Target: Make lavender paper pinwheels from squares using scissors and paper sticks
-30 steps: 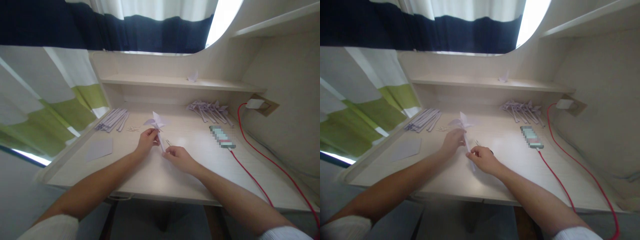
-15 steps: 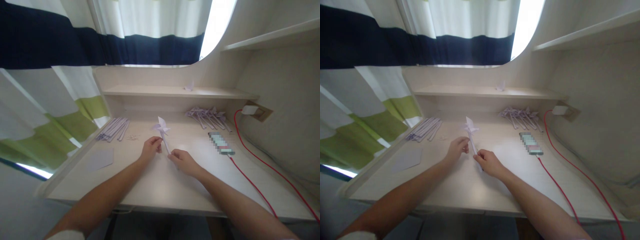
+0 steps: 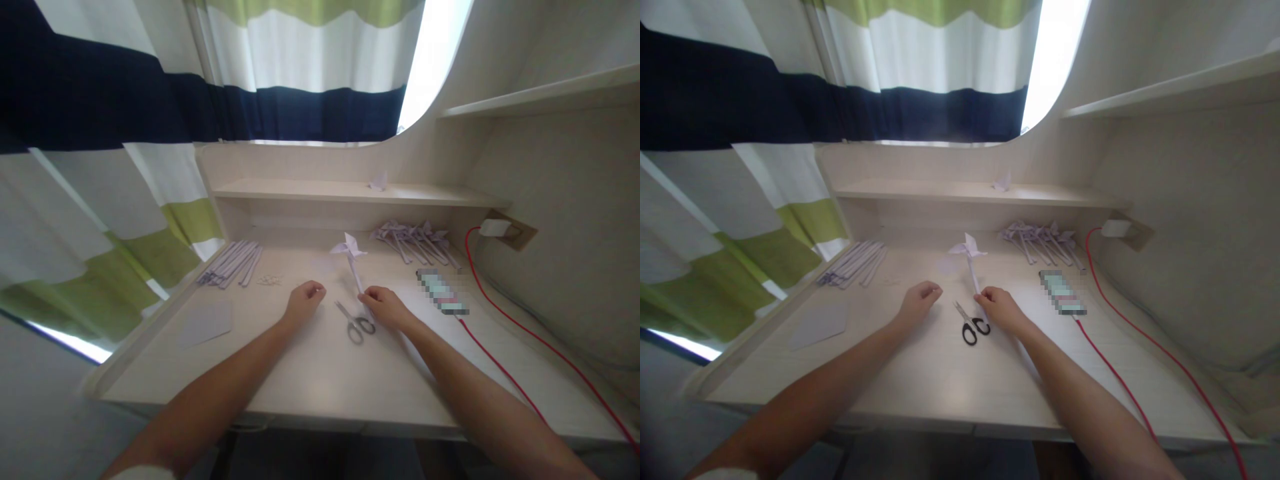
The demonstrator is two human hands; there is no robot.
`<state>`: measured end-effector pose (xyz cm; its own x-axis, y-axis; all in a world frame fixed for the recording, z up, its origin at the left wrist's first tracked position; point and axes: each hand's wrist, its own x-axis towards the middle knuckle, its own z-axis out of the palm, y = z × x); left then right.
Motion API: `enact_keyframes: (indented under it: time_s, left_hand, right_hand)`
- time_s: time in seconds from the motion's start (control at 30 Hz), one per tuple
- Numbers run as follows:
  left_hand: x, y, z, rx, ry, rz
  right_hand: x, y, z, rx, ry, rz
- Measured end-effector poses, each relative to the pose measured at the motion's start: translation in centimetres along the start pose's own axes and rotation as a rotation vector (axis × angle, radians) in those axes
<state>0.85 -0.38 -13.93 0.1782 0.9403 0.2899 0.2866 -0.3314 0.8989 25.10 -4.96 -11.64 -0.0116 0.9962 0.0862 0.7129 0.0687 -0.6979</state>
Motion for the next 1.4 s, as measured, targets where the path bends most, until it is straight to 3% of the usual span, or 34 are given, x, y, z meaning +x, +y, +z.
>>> enact_keyframes:
  time_s: [0.63, 1.03, 1.4]
  left_hand:
    - [0.3, -1.1, -0.3, 0.118, -0.017, 0.041]
    - [0.6, -1.6, -0.8, 0.225, -0.002, 0.08]
    - [1.1, -2.0, -1.2, 0.28, -0.011, 0.049]
  right_hand:
    - [3.9, 3.9, -3.1, -0.216, 0.068, 0.17]
    - [11.7, 8.4, -9.5, -0.448, 0.092, 0.433]
    - [16.4, 9.9, -10.5, -0.611, -0.001, 0.524]
